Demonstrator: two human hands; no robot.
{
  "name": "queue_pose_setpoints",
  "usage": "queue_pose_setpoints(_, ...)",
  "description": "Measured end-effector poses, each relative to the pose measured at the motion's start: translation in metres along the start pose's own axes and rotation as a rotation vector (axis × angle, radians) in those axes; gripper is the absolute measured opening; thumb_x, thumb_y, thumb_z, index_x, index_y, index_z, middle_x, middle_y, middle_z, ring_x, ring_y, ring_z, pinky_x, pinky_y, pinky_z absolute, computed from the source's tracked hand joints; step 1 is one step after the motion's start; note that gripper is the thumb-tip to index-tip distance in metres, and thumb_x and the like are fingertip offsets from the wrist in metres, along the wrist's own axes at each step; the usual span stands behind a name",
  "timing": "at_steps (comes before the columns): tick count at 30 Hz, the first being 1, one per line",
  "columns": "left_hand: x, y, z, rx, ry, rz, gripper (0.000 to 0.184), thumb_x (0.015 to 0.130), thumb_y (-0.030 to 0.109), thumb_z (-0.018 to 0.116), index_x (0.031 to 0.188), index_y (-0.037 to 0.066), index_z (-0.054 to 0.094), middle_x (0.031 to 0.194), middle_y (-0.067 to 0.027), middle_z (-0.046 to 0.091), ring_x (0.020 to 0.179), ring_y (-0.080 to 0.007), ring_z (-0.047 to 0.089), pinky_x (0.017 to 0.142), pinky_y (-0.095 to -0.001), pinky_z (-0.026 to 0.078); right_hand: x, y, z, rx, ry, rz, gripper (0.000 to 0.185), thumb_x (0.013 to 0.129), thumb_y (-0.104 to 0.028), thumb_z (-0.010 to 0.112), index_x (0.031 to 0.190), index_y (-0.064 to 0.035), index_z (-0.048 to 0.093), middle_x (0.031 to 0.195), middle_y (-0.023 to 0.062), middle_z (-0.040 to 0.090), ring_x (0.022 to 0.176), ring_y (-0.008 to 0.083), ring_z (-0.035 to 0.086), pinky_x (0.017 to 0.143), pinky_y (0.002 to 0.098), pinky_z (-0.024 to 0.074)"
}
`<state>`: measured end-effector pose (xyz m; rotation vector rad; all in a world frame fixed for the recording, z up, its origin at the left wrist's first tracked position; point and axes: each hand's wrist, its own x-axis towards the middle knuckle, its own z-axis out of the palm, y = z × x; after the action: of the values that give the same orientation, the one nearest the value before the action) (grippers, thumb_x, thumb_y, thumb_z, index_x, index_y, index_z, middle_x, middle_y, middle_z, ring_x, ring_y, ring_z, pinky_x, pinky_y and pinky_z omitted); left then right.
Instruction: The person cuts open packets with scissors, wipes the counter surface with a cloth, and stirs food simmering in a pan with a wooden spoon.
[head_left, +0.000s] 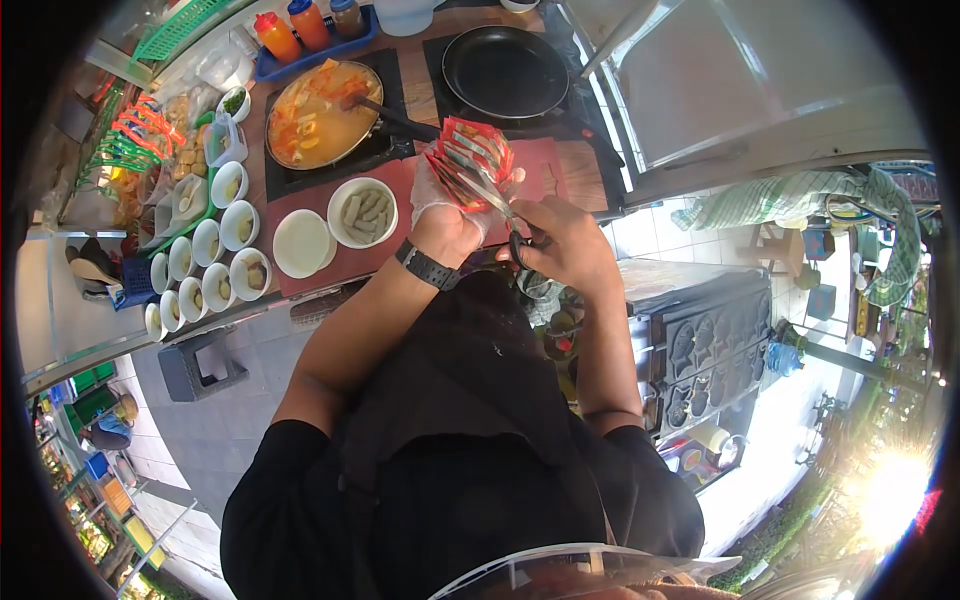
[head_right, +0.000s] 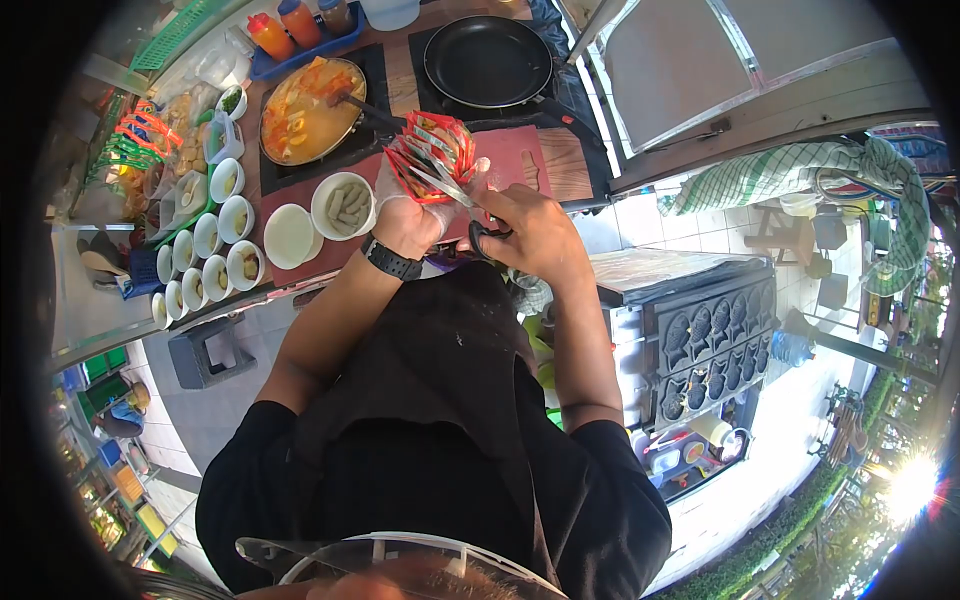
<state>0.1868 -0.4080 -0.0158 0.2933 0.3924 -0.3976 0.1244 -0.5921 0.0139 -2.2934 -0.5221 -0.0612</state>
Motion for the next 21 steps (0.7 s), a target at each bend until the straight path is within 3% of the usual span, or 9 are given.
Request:
queue_pose_setpoints(8, -0.0010, -0.0016, -0.0007, -0.065, -0.012, -0.023, 0.053, 0.106, 0.049, 0.040, 0.120, 0.005, 0.067, 0.111, -0.0152, 0.073, 0.096, -0.0350, 0.071, 0.086, -0.0572, 0.063, -0.0040, 0.0045, 0.0010, -0.046, 0.010, -0.001, 0.051, 0.071, -0.019, 0.090, 0.117, -0.0058, 0.071, 0.084, 0.0106, 0.065, 0.072, 0.0257, 0.068, 0.067, 0.0375, 0.0548)
queue_pose_setpoints(14, -0.0006, -0.0023, -0.0048, -0.065, -0.046, -0.029, 0.057, 0.107, 0.050, 0.036, 0.122, 0.004, 0.065, 0.112, -0.0164, 0.073, 0.097, -0.0351, 0.072, 0.085, -0.0568, 0.063, -0.0022, -0.0008, 0.0008, 0.006, 0.024, 0.028, 0.051, 0.071, -0.022, 0.092, 0.114, -0.0055, 0.071, 0.080, 0.0089, 0.064, 0.070, 0.0244, 0.067, 0.065, 0.0373, 0.0536)
queue_pose_setpoints(21, -0.0017, -0.0043, -0.0045, -0.041, -0.007, -0.014, 0.058, 0.107, 0.052, 0.035, 0.124, 0.004, 0.064, 0.114, -0.0164, 0.072, 0.100, -0.0346, 0.071, 0.087, -0.0563, 0.063, -0.0018, 0.0008, 0.0031, -0.042, 0.041, 0.016, 0.060, 0.067, -0.036, 0.096, 0.113, -0.0070, 0.072, 0.080, 0.0087, 0.065, 0.070, 0.0249, 0.067, 0.065, 0.0388, 0.0535)
